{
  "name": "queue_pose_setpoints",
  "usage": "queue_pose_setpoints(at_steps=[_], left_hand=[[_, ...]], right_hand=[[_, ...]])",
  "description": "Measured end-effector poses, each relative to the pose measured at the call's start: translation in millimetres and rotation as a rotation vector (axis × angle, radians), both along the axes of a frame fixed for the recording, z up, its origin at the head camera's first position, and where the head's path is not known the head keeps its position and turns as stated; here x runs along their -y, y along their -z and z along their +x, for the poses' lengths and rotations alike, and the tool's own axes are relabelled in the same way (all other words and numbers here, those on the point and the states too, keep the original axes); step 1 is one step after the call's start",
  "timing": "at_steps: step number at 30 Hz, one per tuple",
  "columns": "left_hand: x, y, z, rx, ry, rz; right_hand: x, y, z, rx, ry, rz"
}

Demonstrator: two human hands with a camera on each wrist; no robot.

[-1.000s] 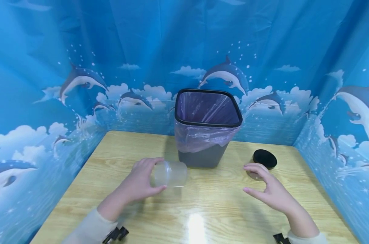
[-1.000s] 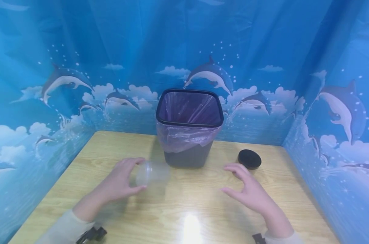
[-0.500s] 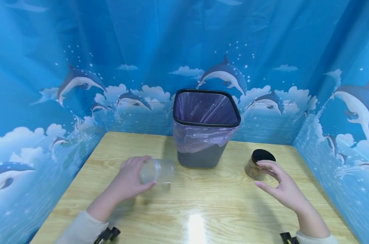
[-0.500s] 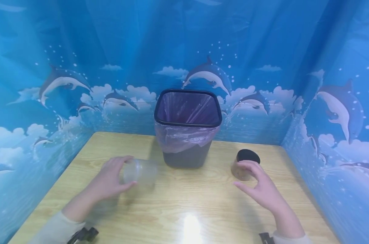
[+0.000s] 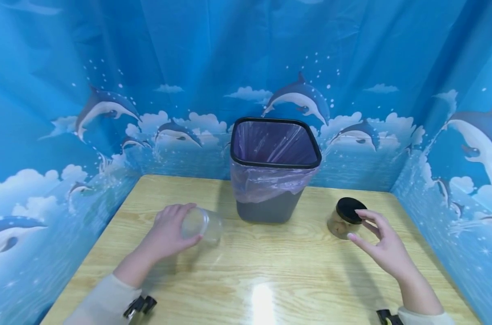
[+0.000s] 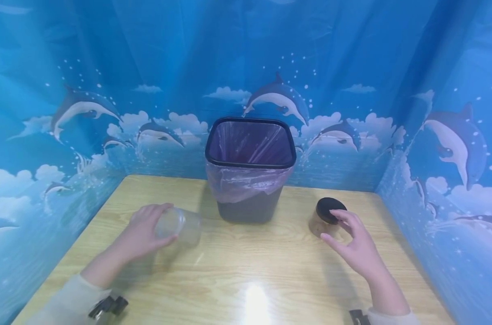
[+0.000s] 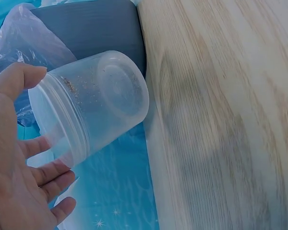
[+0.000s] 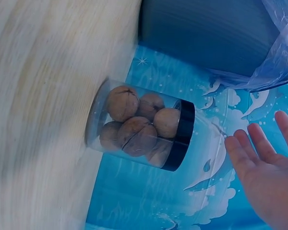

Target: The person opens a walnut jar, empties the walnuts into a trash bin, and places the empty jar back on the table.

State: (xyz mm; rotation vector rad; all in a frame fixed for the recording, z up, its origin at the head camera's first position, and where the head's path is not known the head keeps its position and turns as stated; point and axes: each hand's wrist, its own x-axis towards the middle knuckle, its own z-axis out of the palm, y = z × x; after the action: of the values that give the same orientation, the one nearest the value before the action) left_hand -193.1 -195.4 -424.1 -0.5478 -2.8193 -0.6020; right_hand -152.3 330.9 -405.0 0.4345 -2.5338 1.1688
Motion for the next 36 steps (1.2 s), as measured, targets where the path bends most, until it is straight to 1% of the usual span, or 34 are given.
queue_pose_setpoints(at_steps=[6,8,15,21,27,36], left_hand=[[3,2.4,-9.4,0.012,-0.025,-0.029],[3,2.4,-11.7,0.013,-0.033,-0.036],[4,5.5,-19.5,0.013,-0.058,-0.051],[5,7.0,-24.2,0.039,-0.073,-0.056],[7,6.3,-30.7,0.061,-0.087,-0.075],[8,4.6,-38.1,0.080,-0.104,-0.086]], right_hand=[[-4,-0.3,1.0,0.079,0.062,-0.022],[-5,0.9,0.5,0.076,0.072,-0.028],[-8,8.3,-2.9,0.005,0.083,-0.059],[-10,12.1,-7.0,-0.011,0.130,-0.087],[-11,13.0,-9.6,0.025,0.196,-0.079],[-11,14.2,-11.7,0.062,0.262,-0.112]])
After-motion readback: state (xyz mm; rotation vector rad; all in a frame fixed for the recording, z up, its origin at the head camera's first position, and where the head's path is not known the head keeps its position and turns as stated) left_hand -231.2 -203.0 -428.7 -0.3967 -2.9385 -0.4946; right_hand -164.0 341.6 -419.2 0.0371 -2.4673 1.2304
